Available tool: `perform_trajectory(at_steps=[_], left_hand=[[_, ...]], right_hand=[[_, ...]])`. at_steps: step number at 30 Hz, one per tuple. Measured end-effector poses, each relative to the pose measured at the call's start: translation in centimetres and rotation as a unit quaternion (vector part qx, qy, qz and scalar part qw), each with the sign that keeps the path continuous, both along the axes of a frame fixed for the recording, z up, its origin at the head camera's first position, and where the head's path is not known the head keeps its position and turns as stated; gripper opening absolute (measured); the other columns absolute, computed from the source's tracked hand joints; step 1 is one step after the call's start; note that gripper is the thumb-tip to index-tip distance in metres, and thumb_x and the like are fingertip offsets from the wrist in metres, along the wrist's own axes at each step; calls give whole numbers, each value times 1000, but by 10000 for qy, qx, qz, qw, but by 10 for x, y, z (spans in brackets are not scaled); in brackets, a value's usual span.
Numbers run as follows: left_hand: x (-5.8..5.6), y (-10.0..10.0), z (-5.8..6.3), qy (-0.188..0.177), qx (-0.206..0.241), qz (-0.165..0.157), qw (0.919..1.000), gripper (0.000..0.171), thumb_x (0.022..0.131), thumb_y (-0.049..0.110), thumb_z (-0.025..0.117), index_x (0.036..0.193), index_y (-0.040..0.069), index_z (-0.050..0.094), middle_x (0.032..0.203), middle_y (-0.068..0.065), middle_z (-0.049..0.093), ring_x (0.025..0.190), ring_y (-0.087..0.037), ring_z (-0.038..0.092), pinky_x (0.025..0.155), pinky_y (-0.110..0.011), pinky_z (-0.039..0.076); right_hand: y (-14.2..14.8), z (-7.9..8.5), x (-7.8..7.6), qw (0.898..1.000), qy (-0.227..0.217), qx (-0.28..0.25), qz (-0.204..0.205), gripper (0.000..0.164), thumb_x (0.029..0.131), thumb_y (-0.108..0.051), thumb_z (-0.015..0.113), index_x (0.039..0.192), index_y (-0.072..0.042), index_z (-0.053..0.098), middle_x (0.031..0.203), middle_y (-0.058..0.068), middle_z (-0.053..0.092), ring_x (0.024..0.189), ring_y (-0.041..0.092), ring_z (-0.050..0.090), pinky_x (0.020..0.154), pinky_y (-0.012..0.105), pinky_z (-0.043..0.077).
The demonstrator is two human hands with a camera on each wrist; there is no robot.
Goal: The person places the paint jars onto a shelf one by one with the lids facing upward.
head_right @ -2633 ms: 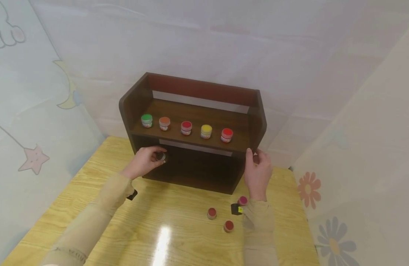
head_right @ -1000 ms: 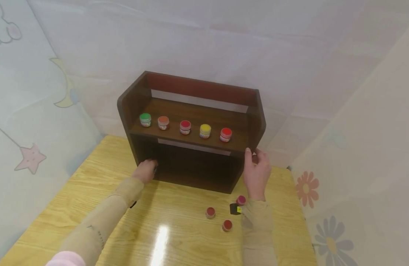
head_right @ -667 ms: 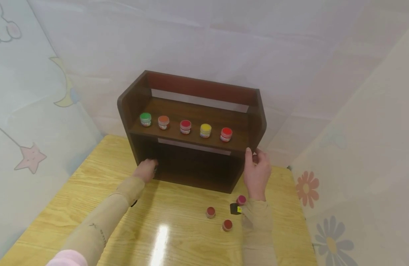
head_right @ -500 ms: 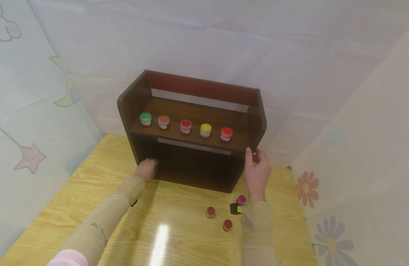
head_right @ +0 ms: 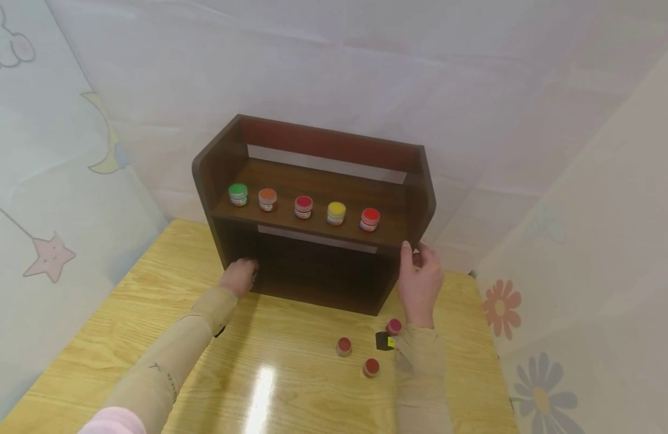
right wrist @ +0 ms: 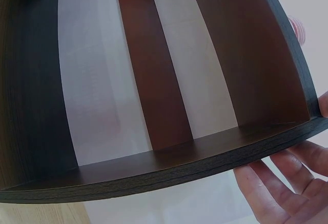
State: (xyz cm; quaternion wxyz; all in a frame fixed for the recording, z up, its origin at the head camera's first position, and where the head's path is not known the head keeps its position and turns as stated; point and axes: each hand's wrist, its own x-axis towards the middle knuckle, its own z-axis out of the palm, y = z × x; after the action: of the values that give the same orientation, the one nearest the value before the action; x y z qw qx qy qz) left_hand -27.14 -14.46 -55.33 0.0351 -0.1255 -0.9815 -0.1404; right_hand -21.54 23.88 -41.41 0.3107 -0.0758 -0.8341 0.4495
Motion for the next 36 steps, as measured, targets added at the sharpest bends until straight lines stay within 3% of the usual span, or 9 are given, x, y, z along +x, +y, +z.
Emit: perform_trajectory(at_steps=[7, 12, 17, 26, 31, 36], left_hand=[[2, 0, 1, -19, 34, 5, 10000, 12, 88, -9, 69, 96, -3, 63, 92, -20, 65, 87, -40, 68, 77, -50, 58], [4, 1, 2, -109, 134, 46, 9998, 40, 83, -2, 77, 120, -6, 62, 110, -25, 64, 97, -42, 66, 85, -51, 56], [4, 7, 6, -6, 86, 99, 9999, 58, 88, 17, 80, 136, -5, 56, 128, -26, 60, 115, -43, 59, 95, -51, 52], [11, 25, 23, 477, 20, -96, 9988, 56, 88, 23, 81, 134, 1, 59, 130, -22, 61, 118, -41, 58, 96, -52, 51], [11, 36, 19, 722, 140, -333, 9967, 50, 88, 24, 81, 130, 4, 64, 129, -18, 63, 120, -38, 58, 98, -51, 49], [14, 42, 12, 697, 453, -345, 9959, 47, 90, 27, 79, 131, 8, 64, 130, -14, 63, 121, -35, 57, 100, -50, 48]], right_hand=[[0, 0, 1, 10000, -12, -18, 5, 47, 104, -34, 58, 116, 9, 69, 96, 23, 62, 87, 34, 56, 78, 42, 42], [0, 0, 1, 10000, -5, -27, -4, 47, 104, -35, 58, 114, 9, 69, 94, 22, 62, 86, 32, 56, 78, 41, 42], [0, 1, 0, 10000, 19, -46, 3, 47, 103, -35, 58, 113, 9, 70, 94, 22, 63, 85, 33, 56, 77, 40, 42], [1, 2, 0, 10000, -3, -46, 24, 48, 103, -36, 58, 115, 9, 69, 95, 22, 62, 87, 34, 57, 79, 41, 42], [1, 1, 0, 10000, -6, -89, 43, 48, 103, -36, 58, 116, 10, 69, 96, 22, 62, 88, 34, 57, 80, 42, 42], [2, 0, 1, 10000, 21, -81, 53, 47, 103, -34, 59, 116, 10, 69, 94, 22, 62, 85, 32, 57, 79, 40, 42]])
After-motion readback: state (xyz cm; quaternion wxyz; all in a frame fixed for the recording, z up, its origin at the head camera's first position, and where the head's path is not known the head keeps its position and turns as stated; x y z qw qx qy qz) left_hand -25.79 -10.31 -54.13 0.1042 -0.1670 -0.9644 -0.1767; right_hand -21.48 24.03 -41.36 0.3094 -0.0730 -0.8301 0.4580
